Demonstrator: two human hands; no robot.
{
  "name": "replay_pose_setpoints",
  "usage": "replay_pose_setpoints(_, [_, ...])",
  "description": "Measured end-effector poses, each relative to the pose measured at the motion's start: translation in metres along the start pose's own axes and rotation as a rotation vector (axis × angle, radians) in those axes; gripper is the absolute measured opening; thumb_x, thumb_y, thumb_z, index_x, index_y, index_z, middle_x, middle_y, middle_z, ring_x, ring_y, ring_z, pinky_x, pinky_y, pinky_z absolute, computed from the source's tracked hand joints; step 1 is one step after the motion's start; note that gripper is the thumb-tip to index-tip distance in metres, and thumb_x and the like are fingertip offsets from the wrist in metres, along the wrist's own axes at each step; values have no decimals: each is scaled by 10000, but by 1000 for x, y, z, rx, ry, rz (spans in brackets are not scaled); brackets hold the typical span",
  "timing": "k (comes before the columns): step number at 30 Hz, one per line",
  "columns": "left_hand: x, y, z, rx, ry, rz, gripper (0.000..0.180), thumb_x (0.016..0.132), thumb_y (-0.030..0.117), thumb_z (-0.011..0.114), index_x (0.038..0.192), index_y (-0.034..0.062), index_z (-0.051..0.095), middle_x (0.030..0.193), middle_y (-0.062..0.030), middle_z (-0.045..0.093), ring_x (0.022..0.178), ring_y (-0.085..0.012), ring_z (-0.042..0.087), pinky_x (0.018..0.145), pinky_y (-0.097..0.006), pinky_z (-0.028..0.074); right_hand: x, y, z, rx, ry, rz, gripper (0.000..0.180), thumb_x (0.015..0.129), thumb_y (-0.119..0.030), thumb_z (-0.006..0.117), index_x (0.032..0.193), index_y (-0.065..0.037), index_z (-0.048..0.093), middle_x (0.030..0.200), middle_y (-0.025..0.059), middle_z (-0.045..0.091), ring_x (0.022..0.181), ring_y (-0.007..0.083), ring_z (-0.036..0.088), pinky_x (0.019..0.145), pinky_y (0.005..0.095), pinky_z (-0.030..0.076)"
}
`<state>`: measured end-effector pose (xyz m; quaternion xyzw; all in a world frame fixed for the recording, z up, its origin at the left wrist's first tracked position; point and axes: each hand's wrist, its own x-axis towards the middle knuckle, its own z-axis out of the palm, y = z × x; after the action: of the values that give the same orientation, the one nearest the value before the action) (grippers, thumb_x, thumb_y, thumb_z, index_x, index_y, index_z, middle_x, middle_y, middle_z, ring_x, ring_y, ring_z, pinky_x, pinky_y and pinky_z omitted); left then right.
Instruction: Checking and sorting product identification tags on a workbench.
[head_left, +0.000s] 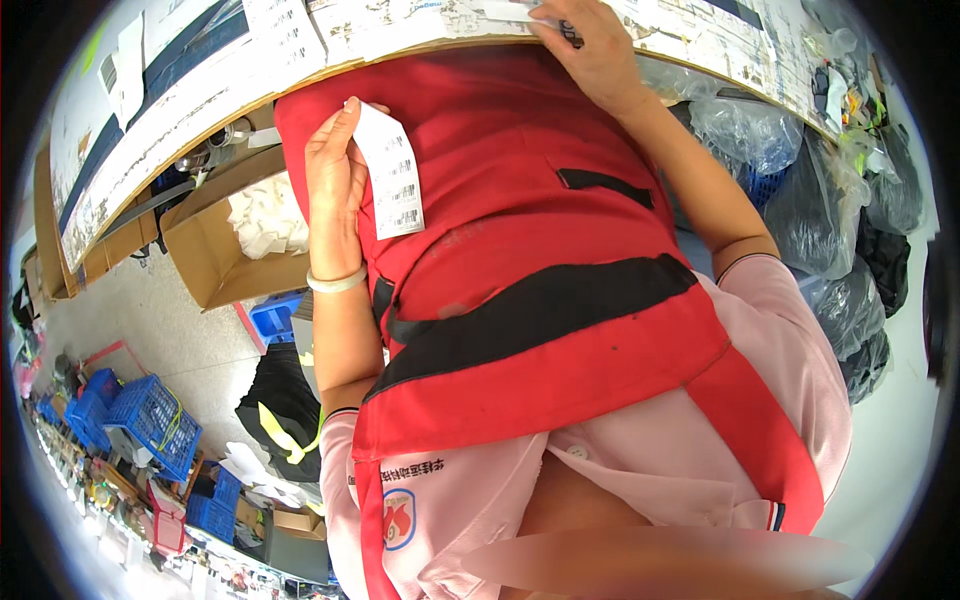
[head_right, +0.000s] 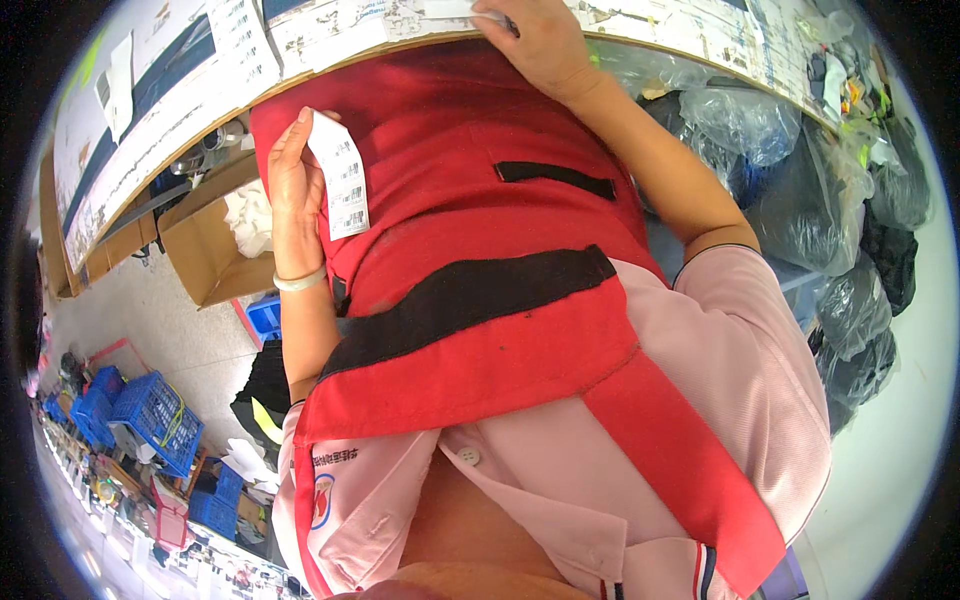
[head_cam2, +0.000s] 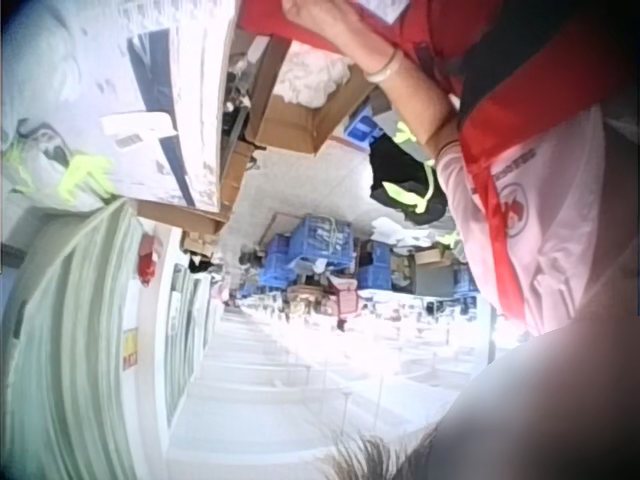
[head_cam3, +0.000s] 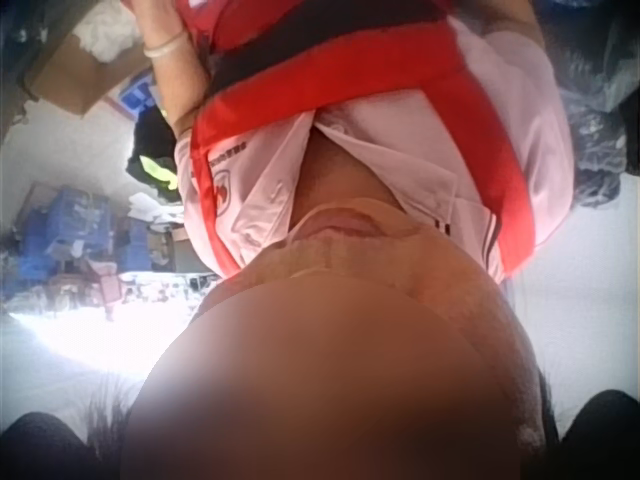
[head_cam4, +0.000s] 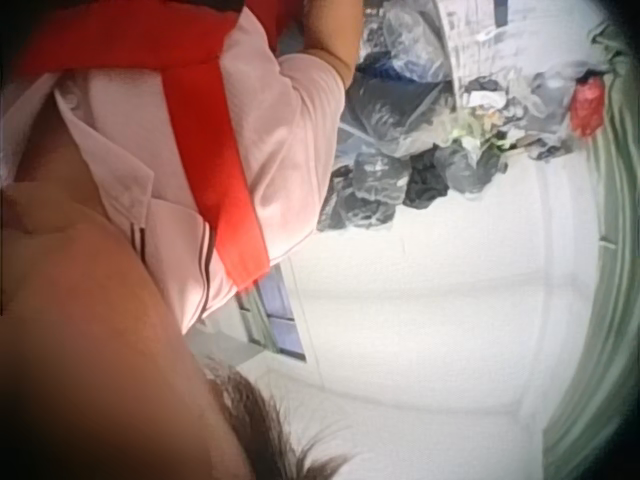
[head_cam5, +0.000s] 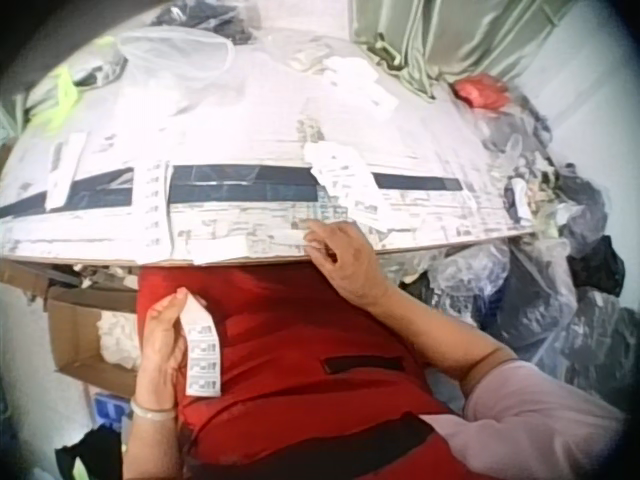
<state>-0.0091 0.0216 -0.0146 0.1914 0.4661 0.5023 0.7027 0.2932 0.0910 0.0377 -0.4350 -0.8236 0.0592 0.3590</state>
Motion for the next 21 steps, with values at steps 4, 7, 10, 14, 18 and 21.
replay_pose_setpoints(4, [1,-1,4,2,-2,2,301,945,220,561,942,-65,658,828,-110,683,692,-145,644,644,-252,525,-6,-3,7,3,-17,32,437,772,-51,702,1184,-61,558,894,72,647,777,253,577,691,357,480])
replay_pose_setpoints(7, [0,-1,3,-5,5,14,296,944,216,563,938,-64,659,828,-110,683,693,-146,643,649,-253,525,-6,1,15,143,141,-131,434,792,-61,691,1202,-55,548,924,80,644,803,249,584,721,355,482])
replay_pose_setpoints(10, [-2,0,3,2,-7,4,299,946,219,561,936,-63,660,827,-110,682,696,-146,642,655,-252,522,-1,-9,-2,234,-84,266,426,819,-71,673,1221,-47,536,966,94,642,855,251,593,769,354,478])
replay_pose_setpoints(14, [-1,0,3,-12,-6,-1,286,943,199,566,933,-71,659,842,-123,681,708,-150,643,661,-249,523,9,-3,0,234,-34,243,419,845,-86,646,1241,-32,518,1007,111,642,913,269,595,818,362,465])
replay_pose_setpoints(18, [0,0,5,9,0,0,297,946,219,562,938,-61,663,828,-109,682,699,-145,642,659,-247,517,23,-2,5,191,-110,196,417,848,-65,610,1250,-26,505,1025,118,644,958,302,575,878,386,436])
replay_pose_setpoints(21, [0,0,3,-2,7,-7,292,943,217,567,939,-58,663,838,-112,684,707,-144,642,663,-249,519,26,3,14,177,-147,168,410,852,-53,581,1253,-27,498,1013,113,650,976,319,560,904,395,419])
